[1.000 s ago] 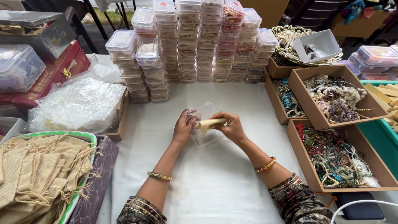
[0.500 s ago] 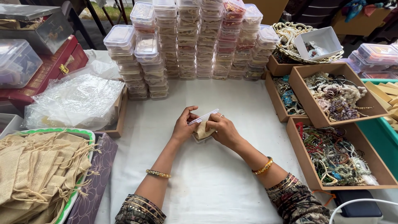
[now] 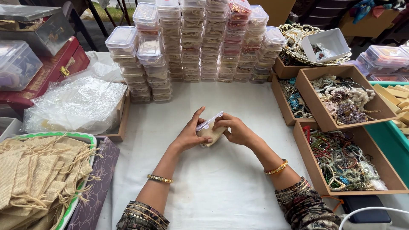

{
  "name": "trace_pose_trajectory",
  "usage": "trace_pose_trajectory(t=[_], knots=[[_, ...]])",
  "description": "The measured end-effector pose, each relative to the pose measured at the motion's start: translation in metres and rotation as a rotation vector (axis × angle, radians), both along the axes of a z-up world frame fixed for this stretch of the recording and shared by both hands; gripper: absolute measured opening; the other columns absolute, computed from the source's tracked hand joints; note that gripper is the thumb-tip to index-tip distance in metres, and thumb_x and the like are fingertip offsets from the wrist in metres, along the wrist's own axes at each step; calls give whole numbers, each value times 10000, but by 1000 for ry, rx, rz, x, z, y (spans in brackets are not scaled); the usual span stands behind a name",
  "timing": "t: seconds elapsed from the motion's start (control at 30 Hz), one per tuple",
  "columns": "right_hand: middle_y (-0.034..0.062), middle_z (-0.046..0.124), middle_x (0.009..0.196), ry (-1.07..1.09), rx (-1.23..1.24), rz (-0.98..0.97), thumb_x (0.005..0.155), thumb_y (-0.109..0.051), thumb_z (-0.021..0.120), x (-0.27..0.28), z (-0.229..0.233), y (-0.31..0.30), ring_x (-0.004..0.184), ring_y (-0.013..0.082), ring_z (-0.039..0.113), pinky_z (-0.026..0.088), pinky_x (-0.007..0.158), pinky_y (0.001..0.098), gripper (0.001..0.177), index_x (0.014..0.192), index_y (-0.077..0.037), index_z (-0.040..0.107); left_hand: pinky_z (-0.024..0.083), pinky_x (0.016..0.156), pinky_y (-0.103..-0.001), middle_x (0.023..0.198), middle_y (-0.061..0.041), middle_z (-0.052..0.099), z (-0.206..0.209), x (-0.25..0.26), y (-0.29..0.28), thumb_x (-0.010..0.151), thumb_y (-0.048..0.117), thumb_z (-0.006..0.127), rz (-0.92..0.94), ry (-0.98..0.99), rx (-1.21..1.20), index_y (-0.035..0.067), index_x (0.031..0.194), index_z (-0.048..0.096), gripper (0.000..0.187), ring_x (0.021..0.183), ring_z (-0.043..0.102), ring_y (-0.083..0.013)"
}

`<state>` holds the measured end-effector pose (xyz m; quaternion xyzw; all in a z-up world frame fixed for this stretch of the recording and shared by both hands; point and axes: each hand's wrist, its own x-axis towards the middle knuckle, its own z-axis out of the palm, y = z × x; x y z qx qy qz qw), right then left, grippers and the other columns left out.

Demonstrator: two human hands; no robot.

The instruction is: The person places a small jewelry item into a clear plastic bag and seals it. They then place the bagged item into a small beige cloth pouch, tie the pouch closed, and place it into a small plastic container. The person repeats this process with a second jewelry item.

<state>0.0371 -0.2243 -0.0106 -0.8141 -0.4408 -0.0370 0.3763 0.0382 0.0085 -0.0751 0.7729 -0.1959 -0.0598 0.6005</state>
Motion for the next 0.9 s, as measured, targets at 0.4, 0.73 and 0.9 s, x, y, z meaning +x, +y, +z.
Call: trace_pose_trajectory(t=[0.4,0.73,0.9], knots=[[30,707,893,-235,-81,-111,742,64,737,4,2,-9,783,231,703,596,699,346,173,862,-60,720,460,1150,-409,1370,-74,497,17,-10,-2,591,197,945,81,-75,183,346,1617,171,1295,1267,531,-258],[2,754,885,-287,-288,-141,659,83,701,0,6,-9,944,249,637,575,826,375,326,884,-128,807,430,1103,-439,1457,-23,431,39,-24,-6,675,310,906,176,-323,686,365,1602,140,1203,1325,437,-287],[54,702,984,58,-5,-104,734,162,607,11,-2,-16,932,222,743,630,853,328,445,1060,-102,756,451,1091,-437,1333,-32,567,12,-12,-4,638,296,832,229,-318,458,298,1614,275,1124,1230,528,-278]])
